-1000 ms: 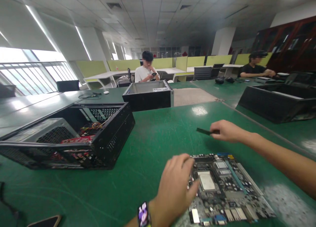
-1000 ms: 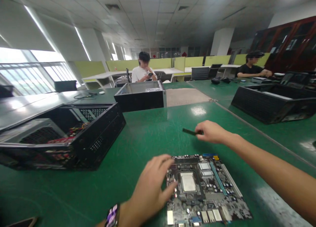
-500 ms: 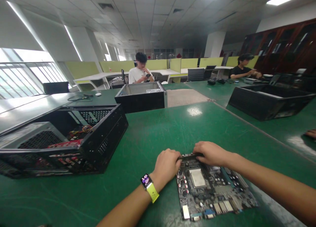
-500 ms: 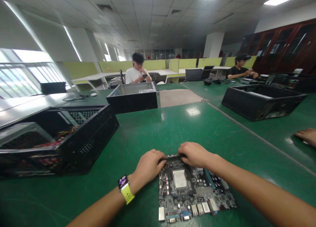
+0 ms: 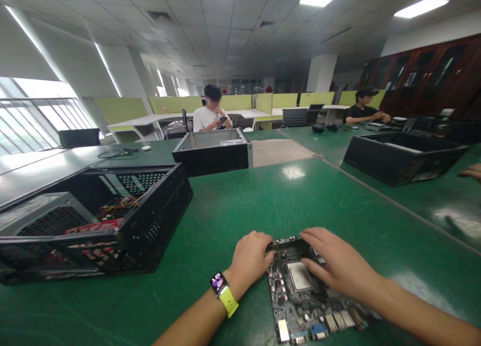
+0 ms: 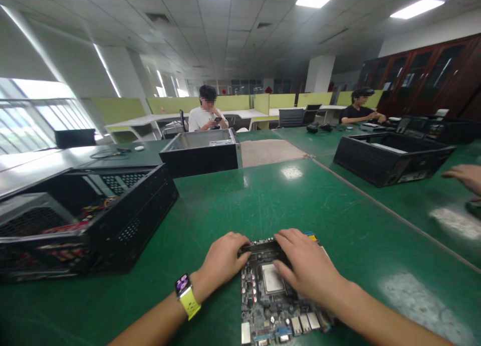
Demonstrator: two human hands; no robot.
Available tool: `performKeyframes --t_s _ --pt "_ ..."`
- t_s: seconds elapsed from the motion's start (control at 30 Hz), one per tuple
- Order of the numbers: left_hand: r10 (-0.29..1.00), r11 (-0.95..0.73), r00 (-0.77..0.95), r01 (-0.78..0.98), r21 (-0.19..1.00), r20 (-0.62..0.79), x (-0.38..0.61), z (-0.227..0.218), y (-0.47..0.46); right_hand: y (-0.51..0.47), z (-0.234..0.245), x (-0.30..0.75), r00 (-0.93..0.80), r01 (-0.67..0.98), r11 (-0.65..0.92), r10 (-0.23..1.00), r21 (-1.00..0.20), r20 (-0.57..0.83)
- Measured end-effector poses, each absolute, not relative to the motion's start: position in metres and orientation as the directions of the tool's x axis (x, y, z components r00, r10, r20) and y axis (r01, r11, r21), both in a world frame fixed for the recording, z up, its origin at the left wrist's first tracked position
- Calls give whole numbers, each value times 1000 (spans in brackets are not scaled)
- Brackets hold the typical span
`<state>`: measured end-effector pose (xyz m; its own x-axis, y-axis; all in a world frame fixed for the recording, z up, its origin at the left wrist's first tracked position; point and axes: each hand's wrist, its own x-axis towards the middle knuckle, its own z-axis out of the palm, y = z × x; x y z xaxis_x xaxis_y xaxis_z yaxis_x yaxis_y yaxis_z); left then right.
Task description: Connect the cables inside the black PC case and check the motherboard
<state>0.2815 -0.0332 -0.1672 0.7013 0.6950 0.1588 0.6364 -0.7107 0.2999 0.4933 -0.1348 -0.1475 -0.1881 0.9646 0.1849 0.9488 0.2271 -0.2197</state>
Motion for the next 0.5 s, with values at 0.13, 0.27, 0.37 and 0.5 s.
performKeyframes --t_s 0.13,0.27,0.37,0.5 --pt "707 -693 683 616 375 185 269 -158 -35 -172 -155 472 -336 909 340 940 -243 58" --pt "749 -653 627 647 394 214 230 -140 -38 -178 -179 472 -356 915 356 934 -190 34" --pt "770 -635 593 676 374 235 185 -130 -46 -163 -195 490 -317 937 330 941 -117 120" --pt "744 -664 568 688 293 352 116 -132 -62 -102 -200 545 -214 974 223 961 -33 175"
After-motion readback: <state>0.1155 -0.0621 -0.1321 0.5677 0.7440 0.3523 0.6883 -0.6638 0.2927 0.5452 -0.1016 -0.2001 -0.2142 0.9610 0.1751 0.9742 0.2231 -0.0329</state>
